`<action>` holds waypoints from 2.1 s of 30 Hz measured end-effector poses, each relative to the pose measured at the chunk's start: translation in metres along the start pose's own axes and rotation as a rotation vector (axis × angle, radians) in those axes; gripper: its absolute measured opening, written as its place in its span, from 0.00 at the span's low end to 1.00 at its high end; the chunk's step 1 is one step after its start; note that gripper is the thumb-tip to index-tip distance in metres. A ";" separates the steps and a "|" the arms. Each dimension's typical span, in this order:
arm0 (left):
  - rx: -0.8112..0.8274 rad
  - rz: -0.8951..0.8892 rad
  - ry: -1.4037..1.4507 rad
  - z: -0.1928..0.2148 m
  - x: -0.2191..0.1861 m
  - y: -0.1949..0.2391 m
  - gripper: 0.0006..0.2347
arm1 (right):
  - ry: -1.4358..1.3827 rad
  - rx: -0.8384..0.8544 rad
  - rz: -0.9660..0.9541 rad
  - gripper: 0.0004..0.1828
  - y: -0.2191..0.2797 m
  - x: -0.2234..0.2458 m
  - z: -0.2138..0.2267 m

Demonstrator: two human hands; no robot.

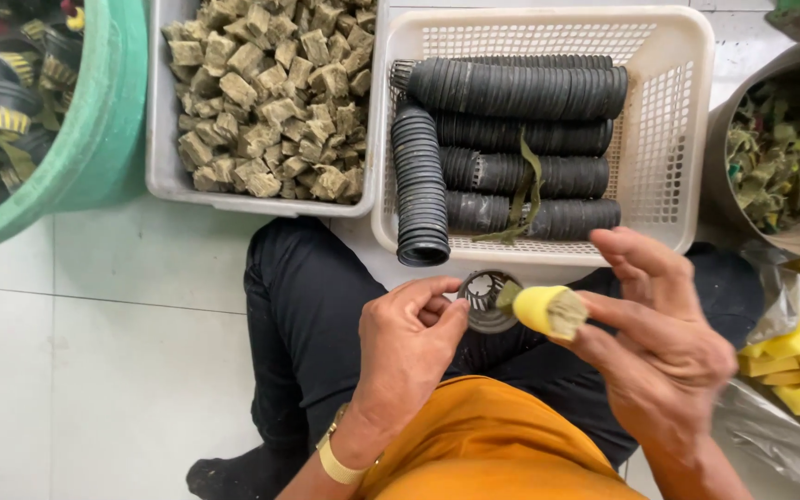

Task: The person sits on the floor and assembles small planters by inserting a yellow sponge and a green leaf into black plastic cups. They then place the assembled cups into a green bucket.

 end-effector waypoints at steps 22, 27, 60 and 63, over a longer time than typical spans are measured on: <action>0.217 0.189 0.165 -0.031 -0.003 -0.006 0.12 | 0.294 0.097 -0.064 0.18 0.018 -0.060 0.009; 0.214 0.226 0.209 -0.031 -0.002 -0.009 0.12 | -0.083 -0.028 -0.364 0.17 0.018 -0.073 0.023; -0.025 -0.109 0.216 -0.051 -0.020 0.013 0.09 | -0.154 -0.070 -0.100 0.19 0.023 -0.059 0.034; -0.026 -0.163 0.230 -0.051 -0.023 0.015 0.09 | -0.201 -0.108 -0.154 0.17 0.024 -0.067 0.038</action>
Point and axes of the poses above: each hand's wrist, its own y-axis away from the middle knuckle, its own z-axis out of the back of the hand, x = y × z, the point moved 3 cm from there along -y, towards the middle knuckle, and after that the axes turned 2 degrees about x, right-handed, at the moved point
